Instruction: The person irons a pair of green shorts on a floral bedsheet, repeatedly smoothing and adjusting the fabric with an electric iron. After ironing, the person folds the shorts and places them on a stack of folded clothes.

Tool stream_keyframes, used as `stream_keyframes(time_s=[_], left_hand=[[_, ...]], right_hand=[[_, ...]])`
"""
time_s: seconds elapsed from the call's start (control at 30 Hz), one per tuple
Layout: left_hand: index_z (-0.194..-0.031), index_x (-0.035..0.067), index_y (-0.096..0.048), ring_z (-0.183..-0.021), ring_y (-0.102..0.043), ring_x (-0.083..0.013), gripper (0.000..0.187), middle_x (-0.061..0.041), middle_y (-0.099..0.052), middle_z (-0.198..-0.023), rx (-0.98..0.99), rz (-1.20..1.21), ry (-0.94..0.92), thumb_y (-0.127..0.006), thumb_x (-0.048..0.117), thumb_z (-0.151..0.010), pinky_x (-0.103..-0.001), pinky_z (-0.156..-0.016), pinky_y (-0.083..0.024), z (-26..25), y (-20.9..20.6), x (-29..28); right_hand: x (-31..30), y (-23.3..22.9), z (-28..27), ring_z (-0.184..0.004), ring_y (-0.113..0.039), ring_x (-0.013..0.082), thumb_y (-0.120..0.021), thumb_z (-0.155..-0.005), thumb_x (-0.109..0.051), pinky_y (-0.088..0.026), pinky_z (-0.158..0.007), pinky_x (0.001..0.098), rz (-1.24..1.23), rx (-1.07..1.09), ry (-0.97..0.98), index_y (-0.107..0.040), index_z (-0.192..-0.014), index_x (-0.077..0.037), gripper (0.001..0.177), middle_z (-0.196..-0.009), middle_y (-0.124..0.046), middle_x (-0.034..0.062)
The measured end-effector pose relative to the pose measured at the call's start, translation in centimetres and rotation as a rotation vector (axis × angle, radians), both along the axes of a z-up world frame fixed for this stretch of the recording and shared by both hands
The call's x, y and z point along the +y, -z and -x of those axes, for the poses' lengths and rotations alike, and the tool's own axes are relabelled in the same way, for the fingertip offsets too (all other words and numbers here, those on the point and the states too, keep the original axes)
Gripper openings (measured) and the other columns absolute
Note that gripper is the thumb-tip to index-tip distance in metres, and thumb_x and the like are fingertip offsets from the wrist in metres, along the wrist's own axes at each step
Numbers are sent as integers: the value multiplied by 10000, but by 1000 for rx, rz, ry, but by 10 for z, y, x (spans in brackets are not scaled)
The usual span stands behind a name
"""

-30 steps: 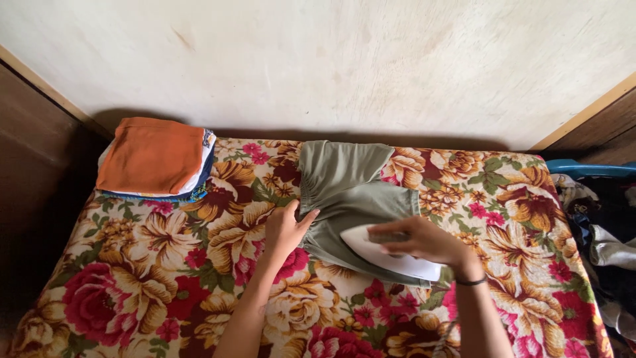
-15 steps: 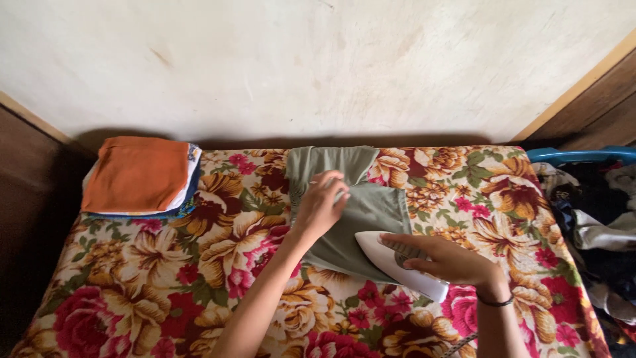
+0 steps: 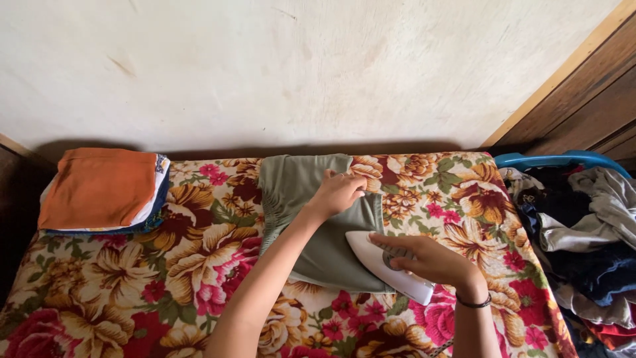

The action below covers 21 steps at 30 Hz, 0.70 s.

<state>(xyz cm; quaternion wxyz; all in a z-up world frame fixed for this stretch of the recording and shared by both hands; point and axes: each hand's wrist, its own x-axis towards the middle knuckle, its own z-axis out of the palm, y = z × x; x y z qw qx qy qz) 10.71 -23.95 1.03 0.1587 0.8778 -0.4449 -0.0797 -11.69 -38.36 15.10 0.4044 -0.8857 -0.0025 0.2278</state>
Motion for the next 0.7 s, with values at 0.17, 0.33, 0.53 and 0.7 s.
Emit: stream_keyframes(time_s=[0.17, 0.33, 0.53, 0.7], left_hand=[[-1008, 284, -613, -1102, -696, -257, 116, 0, -763, -1007, 18, -44, 15, -568, 388, -985, -551, -1092, -269, -13, -4, -1], [-962, 225, -631, -1148, -657, -317, 88, -41, -768, -1013, 81, 33, -22, -600, 306, -947, -673, -1156, -162, -9, -29, 10], [-1014, 241, -684, -1269, -579, -330, 95, 17, -681, -1179, -16, 78, -173, -609, 221, -960, -741, -1155, -163, 22, -41, 47], [-1143, 337, -727, -1455, -367, -380, 246, 4, -504, -1488, -204, 46, -214, -628, 216, -953, -780, -1109, -249, 28, -14, 69]], right_hand=[[11, 21, -16, -1170, -693, 270, -615, -940, -280, -547, -947, 430, 189, 7, 130, -493, -1471, -492, 585, -1289, -734, -11], [28, 48, -35, -1137, -673, 342, -481, -964, -400, -527, -989, 509, 393, -77, 280, -411, -1484, -546, 545, -1162, -714, 98], [35, 55, -59, -1102, -677, 377, -471, -986, -414, -535, -935, 530, 375, -193, 442, -459, -1510, -442, 525, -1093, -726, 153], [67, 8, -33, -845, -779, 285, -526, -934, -347, -542, -909, 490, 202, -113, 418, -495, -1501, -280, 572, -545, -719, 64]])
